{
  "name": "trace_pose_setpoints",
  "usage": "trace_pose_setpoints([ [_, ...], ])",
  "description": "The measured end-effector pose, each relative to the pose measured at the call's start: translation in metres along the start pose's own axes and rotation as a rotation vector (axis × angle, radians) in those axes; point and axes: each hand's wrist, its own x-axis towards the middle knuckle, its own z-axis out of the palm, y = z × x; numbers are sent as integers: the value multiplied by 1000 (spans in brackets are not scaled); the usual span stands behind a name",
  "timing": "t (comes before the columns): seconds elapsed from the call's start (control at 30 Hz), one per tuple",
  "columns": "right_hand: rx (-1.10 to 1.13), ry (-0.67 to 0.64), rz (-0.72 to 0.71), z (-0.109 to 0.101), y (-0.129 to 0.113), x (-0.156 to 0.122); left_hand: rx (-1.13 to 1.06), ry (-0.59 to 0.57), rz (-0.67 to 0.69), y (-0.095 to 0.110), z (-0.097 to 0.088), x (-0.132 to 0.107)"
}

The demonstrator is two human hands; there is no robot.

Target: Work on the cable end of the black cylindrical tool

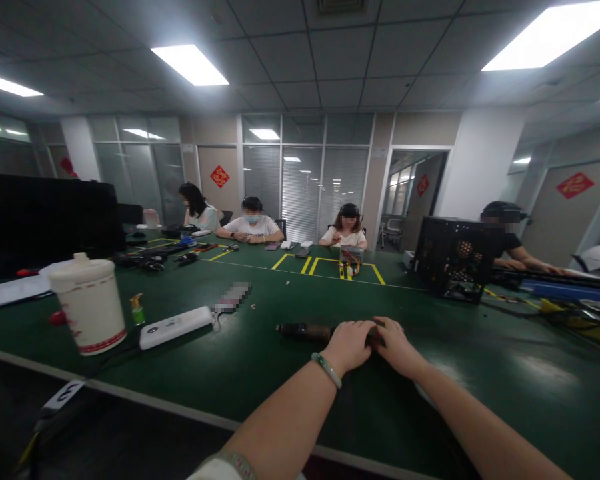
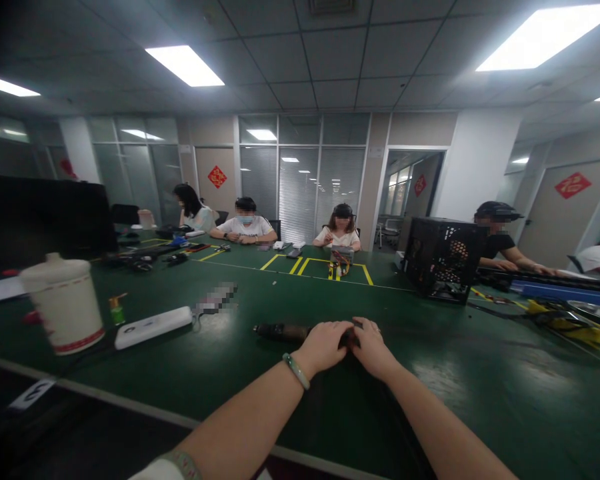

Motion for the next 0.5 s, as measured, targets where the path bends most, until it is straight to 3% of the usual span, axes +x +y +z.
trace_pose_setpoints([
  [0.17,280,-162,-43,-3,4,5,-11,69,84,1,-6,-2],
  [0.37,220,-169,-56,-12,16,0,-75,187,174,2,-21,-4],
  [0.5,167,-121,59,-41,40,-16,-107,242,147,1,-25,-6],
])
